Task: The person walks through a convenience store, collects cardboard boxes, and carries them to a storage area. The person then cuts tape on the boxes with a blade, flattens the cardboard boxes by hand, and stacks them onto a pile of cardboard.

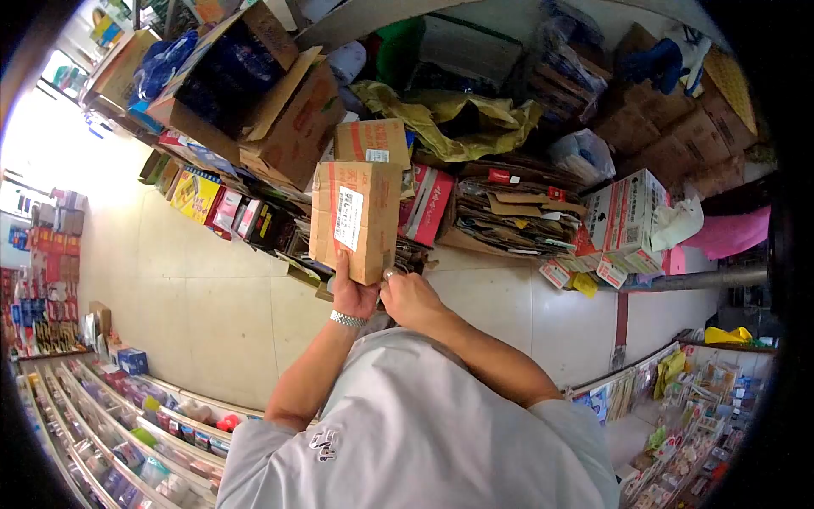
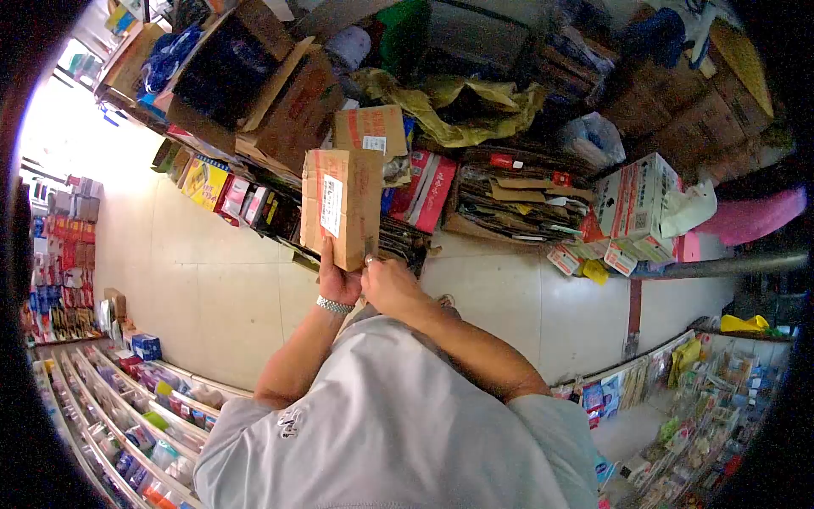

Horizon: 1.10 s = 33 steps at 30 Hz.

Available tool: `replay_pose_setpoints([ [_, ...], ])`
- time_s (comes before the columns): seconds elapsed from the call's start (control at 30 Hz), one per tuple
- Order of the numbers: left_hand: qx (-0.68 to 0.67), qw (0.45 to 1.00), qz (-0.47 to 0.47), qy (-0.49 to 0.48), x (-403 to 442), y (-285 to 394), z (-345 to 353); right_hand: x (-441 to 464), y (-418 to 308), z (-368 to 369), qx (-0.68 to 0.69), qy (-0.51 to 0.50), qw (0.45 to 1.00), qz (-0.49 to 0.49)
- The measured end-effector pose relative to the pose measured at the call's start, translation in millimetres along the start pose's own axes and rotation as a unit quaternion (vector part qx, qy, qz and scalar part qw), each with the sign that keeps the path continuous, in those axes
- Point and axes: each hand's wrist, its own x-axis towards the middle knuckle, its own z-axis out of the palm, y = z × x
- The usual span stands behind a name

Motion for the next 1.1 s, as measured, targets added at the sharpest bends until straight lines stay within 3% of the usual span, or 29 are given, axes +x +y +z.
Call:
replay_pose_setpoints([
  [0.03, 0.014, 1.0, 0.005, 0.027, -6, 0, 4, -3, 3, -8, 0.001, -0.002, 1.0, -0.002],
  [0.1, 0.027, 0.998, 0.017, 0.052, -7, 2, 4, -10, 10, -35, 0.078, -0.206, 0.975, 0.02],
  [0.13, 0.0, 0.998, 0.012, 0.055, -5, 8, 2, -15, 8, -43, 0.185, -0.219, 0.949, 0.128],
  [0.17, -0.028, 0.998, 0.006, 0.06, -5, 11, 1, -13, 8, -46, 0.183, -0.222, 0.95, 0.125],
  [0.23, -0.015, 0.998, 0.003, 0.061, -10, 18, 10, -7, 12, -48, 0.13, 0.062, 0.989, -0.026],
  [0.27, 0.014, 0.998, -0.046, 0.044, -11, 22, 14, 1, 22, -44, 0.055, 0.13, 0.98, -0.141],
  [0.3, 0.043, 0.994, -0.095, 0.026, -14, 26, 20, 6, 21, -51, 0.053, 0.135, 0.98, -0.138],
  [0.4, 0.129, 0.973, -0.187, 0.037, -19, 43, 28, 12, 18, -70, -0.158, 0.063, 0.94, -0.294],
  [0.5, 0.165, 0.947, -0.273, 0.04, -21, 55, 20, 7, 26, -72, -0.238, 0.025, 0.915, -0.324],
  [0.6, 0.177, 0.945, -0.267, 0.066, -24, 57, 20, 7, 42, -53, -0.26, 0.059, 0.887, -0.377],
  [0.7, 0.103, 0.96, -0.252, 0.07, -24, 63, 23, 2, 40, -50, -0.253, 0.038, 0.904, -0.344],
  [0.77, 0.175, 0.951, -0.236, 0.096, -29, 65, 30, 0, 33, -48, -0.255, 0.035, 0.905, -0.338],
  [0.83, 0.189, 0.945, -0.26, 0.055, -27, 72, 17, 1, 37, -39, -0.259, 0.044, 0.913, -0.313],
  [0.9, 0.286, 0.915, -0.257, 0.119, -26, 68, 9, 9, 60, -19, -0.198, -0.016, 0.923, -0.331],
  [0.93, 0.279, 0.919, -0.259, 0.104, -30, 69, 10, 10, 61, -15, -0.226, -0.056, 0.919, -0.317],
  [1.1, 0.237, 0.913, -0.313, 0.11, -38, 57, 12, 5, 57, -17, -0.163, 0.027, 0.919, -0.358],
])
